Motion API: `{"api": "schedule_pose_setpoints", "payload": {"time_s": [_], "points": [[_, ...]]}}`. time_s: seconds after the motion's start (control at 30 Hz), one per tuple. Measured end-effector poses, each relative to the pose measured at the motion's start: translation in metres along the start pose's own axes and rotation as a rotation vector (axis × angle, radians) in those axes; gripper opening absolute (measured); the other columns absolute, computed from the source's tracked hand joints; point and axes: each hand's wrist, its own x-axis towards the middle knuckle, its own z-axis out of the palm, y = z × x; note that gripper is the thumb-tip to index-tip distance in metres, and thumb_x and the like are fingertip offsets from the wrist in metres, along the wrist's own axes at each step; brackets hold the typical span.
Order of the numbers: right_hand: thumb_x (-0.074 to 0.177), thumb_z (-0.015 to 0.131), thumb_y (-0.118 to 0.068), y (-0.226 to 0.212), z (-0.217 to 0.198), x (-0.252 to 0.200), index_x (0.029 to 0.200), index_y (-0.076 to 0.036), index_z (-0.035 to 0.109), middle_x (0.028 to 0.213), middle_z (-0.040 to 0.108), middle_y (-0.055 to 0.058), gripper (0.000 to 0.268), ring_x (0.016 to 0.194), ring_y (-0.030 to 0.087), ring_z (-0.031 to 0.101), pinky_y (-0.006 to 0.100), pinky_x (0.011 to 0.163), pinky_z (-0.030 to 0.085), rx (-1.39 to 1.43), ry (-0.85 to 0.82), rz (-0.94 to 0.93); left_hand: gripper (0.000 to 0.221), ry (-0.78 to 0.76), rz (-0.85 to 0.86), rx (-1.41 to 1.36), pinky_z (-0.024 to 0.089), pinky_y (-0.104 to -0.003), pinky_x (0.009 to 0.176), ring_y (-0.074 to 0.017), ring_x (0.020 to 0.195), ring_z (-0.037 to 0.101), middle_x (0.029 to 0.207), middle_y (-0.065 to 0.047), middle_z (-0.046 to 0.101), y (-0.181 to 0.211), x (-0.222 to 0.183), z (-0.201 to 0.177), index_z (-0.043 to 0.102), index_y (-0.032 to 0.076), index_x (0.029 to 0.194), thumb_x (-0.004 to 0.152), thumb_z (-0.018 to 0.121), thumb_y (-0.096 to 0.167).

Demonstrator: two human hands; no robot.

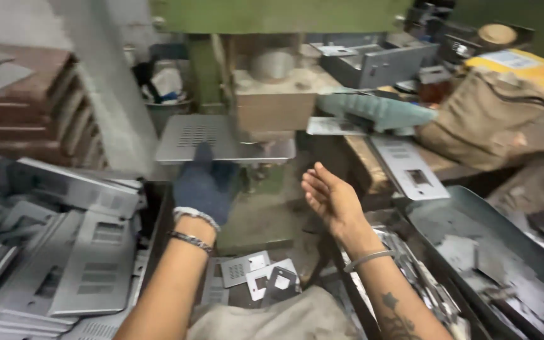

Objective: Using a stamping press to join metal plates to larger metal panels.

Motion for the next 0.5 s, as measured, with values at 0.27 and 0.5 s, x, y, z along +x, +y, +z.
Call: {"api": "schedule_pose_setpoints", "payload": {"time_s": [0.27,0.5], "points": [[0.095,0.071,-0.025,-0.045,-0.248,0.005,0.109,0.000,0.072,0.098,0.075,0.011,0.029,0.085,0.020,0.071,0.033,0.067,0.056,-0.415,0.388,-0.360,0.021,-0.071,-0.159,0.108,0.059,-0.040,0.081,-0.0220,0.090,0.068,0.097,-0.006,0.071,-0.036,0.009,-0.057,0.066,0.012,0.111,0.097,0.069,0.028],[0.080,0.080,-0.044,-0.062,-0.448,0.010,0.122,-0.004,0.073,0.110,0.076,0.019,0.059,0.101,0.038,0.075,0.046,0.092,0.058,-1.439,0.832,-0.277,0.022,-0.102,-0.211,0.215,0.060,-0.039,0.080,-0.0215,0.090,0.068,0.097,-0.005,0.071,-0.061,-0.029,-0.146,0.066,0.012,0.112,0.097,0.069,0.027]]}}
